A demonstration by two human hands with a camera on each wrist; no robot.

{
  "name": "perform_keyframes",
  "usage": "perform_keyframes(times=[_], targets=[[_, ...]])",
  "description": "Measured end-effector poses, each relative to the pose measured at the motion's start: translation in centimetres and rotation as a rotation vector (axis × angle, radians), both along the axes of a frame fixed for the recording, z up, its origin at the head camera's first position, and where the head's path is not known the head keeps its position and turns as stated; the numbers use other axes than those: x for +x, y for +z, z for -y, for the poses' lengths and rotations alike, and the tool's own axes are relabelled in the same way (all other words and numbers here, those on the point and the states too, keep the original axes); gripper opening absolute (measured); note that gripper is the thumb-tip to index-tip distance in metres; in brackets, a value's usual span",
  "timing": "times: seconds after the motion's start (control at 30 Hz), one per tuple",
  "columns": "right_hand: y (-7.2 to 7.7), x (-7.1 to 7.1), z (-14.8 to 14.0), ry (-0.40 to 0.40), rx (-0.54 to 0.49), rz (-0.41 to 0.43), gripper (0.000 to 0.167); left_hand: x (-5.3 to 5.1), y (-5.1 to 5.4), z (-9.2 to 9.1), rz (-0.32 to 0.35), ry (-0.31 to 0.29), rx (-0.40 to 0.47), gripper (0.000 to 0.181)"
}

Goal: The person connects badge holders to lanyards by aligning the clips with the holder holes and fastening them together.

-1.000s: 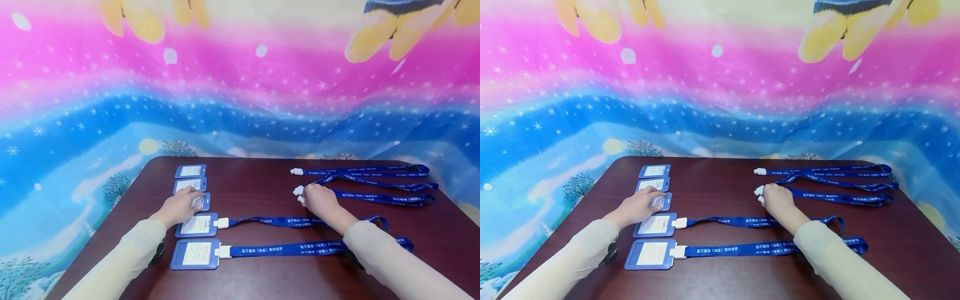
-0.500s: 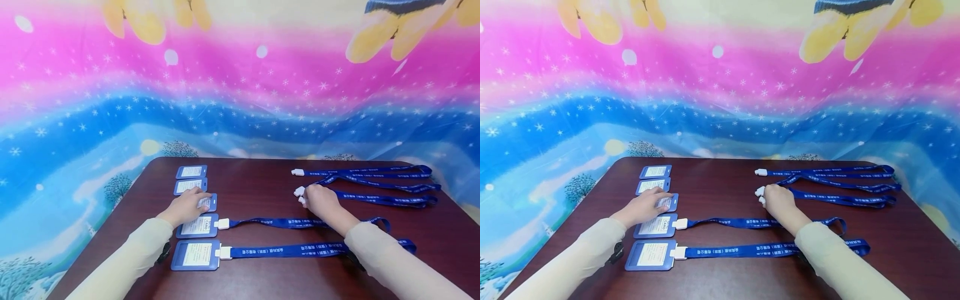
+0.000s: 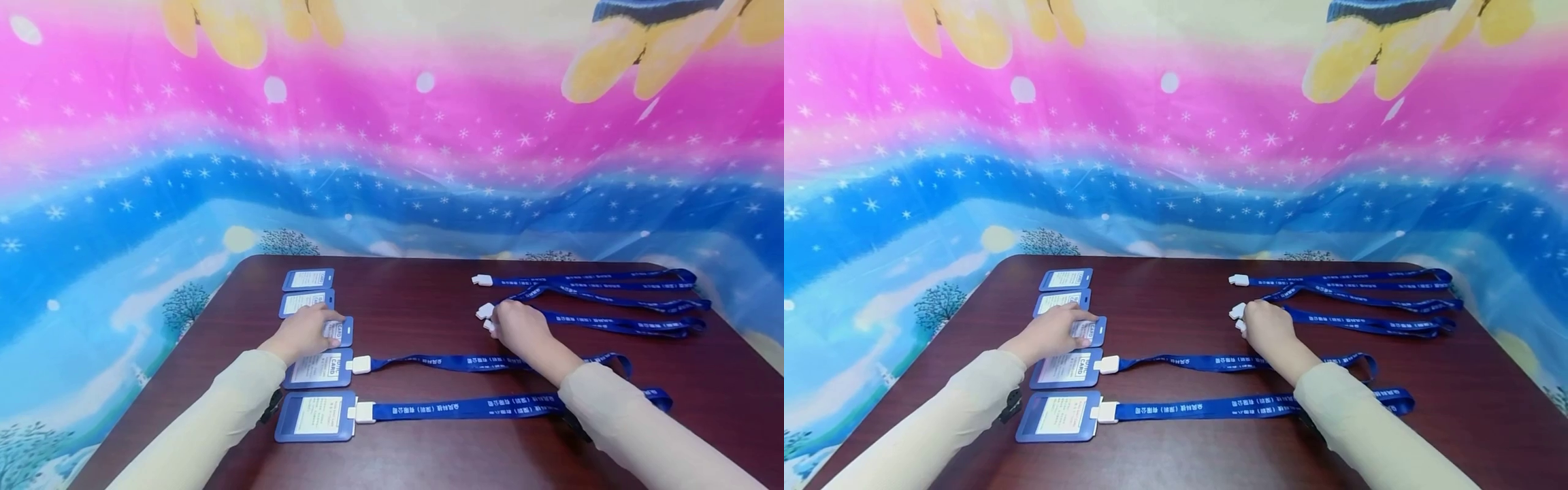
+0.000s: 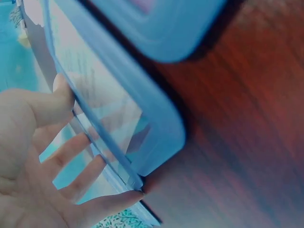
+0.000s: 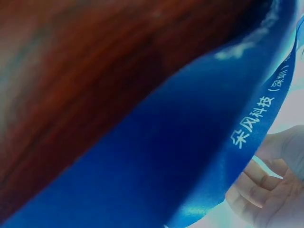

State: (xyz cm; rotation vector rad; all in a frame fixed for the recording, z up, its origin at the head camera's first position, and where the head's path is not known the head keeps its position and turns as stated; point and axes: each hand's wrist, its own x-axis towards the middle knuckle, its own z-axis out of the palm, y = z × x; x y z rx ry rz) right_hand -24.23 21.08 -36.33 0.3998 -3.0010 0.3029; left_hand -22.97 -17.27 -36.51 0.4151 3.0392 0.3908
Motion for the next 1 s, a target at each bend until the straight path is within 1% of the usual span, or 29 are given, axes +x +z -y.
perform_keyframes(times=[0.1, 0.33, 0.63, 0.8, 1.0], targets=[[0.0, -0.2, 0.1, 0.001, -0.005, 0.004, 0.011, 0.0, -0.1, -0.1, -0.016, 0.008, -0.006, 0.046], [0.1, -0.4, 0.0, -0.001, 0.015, 0.041, 0.013, 0.0, -0.4, -0.3, -0.027, 0.011, -0.023, 0.044], [0.8, -0.1, 0.1, 0.058, 0.016, 0.092, 0.011, 0.2, -0.5, -0.4, -0.036, 0.014, -0.012, 0.044], [0.9, 0.1, 0.8, 0.115, 0.020, 0.076, 0.010, 0.3, -0.4, -0.3, -0.037, 0.020, -0.018, 0.044], [1.1, 0.6, 2.6, 0.172, 0.033, 0.034, 0.012, 0.2, -0.4, -0.3, -0.048, 0.012, -0.021, 0.044]])
